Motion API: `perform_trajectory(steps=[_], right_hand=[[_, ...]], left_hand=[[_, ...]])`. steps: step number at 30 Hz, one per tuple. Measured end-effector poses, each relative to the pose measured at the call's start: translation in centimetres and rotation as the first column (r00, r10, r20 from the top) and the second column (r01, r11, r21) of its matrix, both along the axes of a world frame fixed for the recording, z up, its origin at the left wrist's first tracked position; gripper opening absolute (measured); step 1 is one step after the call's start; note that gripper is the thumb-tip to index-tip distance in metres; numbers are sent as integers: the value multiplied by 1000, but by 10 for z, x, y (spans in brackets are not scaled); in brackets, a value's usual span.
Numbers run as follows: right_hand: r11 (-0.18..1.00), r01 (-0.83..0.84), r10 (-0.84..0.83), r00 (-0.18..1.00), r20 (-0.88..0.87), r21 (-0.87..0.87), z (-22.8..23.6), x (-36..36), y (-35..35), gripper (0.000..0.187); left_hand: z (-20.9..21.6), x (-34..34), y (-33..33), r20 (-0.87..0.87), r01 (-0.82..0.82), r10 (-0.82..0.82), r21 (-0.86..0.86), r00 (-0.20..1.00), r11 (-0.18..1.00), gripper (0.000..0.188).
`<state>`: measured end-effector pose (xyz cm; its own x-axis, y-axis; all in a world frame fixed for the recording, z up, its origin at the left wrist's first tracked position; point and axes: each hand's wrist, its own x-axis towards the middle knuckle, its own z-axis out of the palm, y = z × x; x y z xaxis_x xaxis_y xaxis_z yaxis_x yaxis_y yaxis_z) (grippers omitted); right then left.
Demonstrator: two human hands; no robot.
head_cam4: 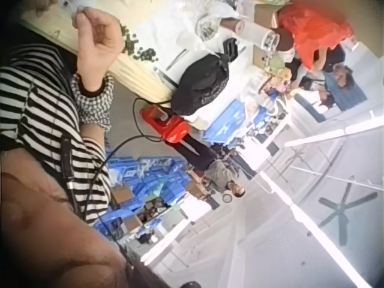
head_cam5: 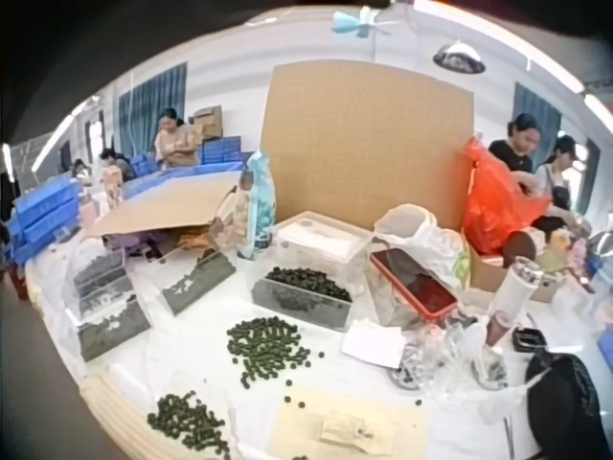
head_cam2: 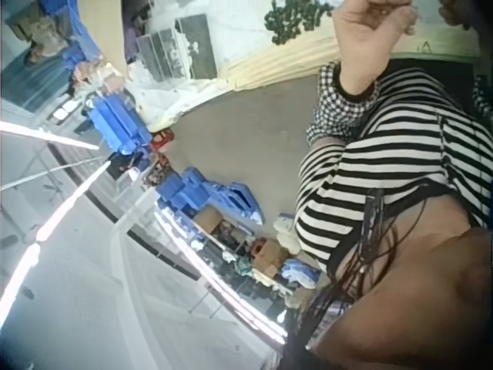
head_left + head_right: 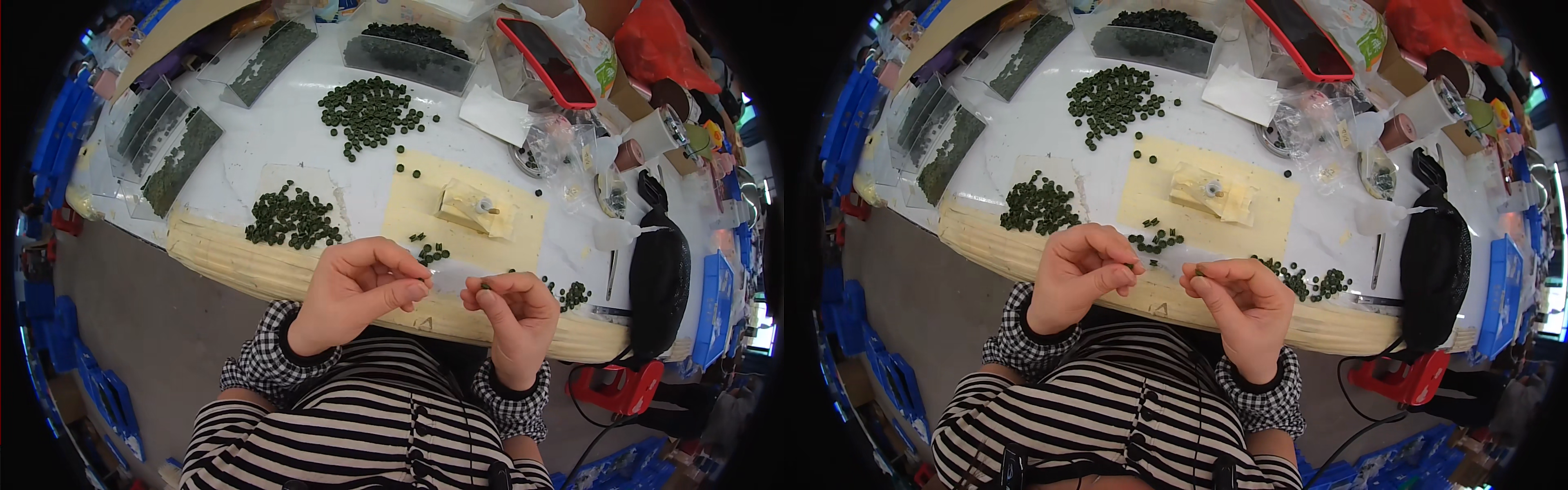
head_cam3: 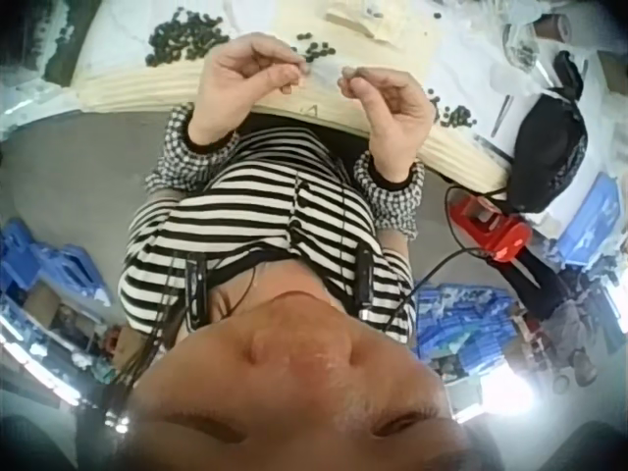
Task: Picking up small green plastic pieces and placing them into small clear plastic bags.
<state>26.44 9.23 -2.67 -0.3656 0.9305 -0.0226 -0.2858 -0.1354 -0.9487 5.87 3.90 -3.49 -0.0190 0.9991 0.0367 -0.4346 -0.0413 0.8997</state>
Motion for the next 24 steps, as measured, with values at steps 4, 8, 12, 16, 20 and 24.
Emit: perform_trajectory(steps=[4, 8, 12, 16, 20, 24], right_hand=[[994, -93, 87, 989, -116, -54, -9, 1, 5, 15], [988, -102, 81, 983, -167, -118, -13, 1, 5, 13], [985, -89, 62, 982, -177, -149, -11, -1, 5, 14], [996, -54, 42, 989, -143, -77, -11, -2, 2, 14], [984, 28, -35, 999, 35, 178, -9, -7, 1, 14], [930, 56, -122, 979, 161, 362, -10, -8, 0, 16]], left_hand=[[-7, 18, 6, 354, 114, -63, -126, 933, 985, 16], [-13, 27, 8, 470, 172, -68, -182, 880, 968, 19], [-8, 26, 7, 487, 200, -75, -209, 870, 957, 24], [-9, 27, 7, 471, 194, -89, -179, 877, 964, 25], [-12, 31, 5, 420, 124, -47, -158, 906, 980, 24], [-11, 34, 4, 328, 60, -4, -158, 945, 986, 20]])
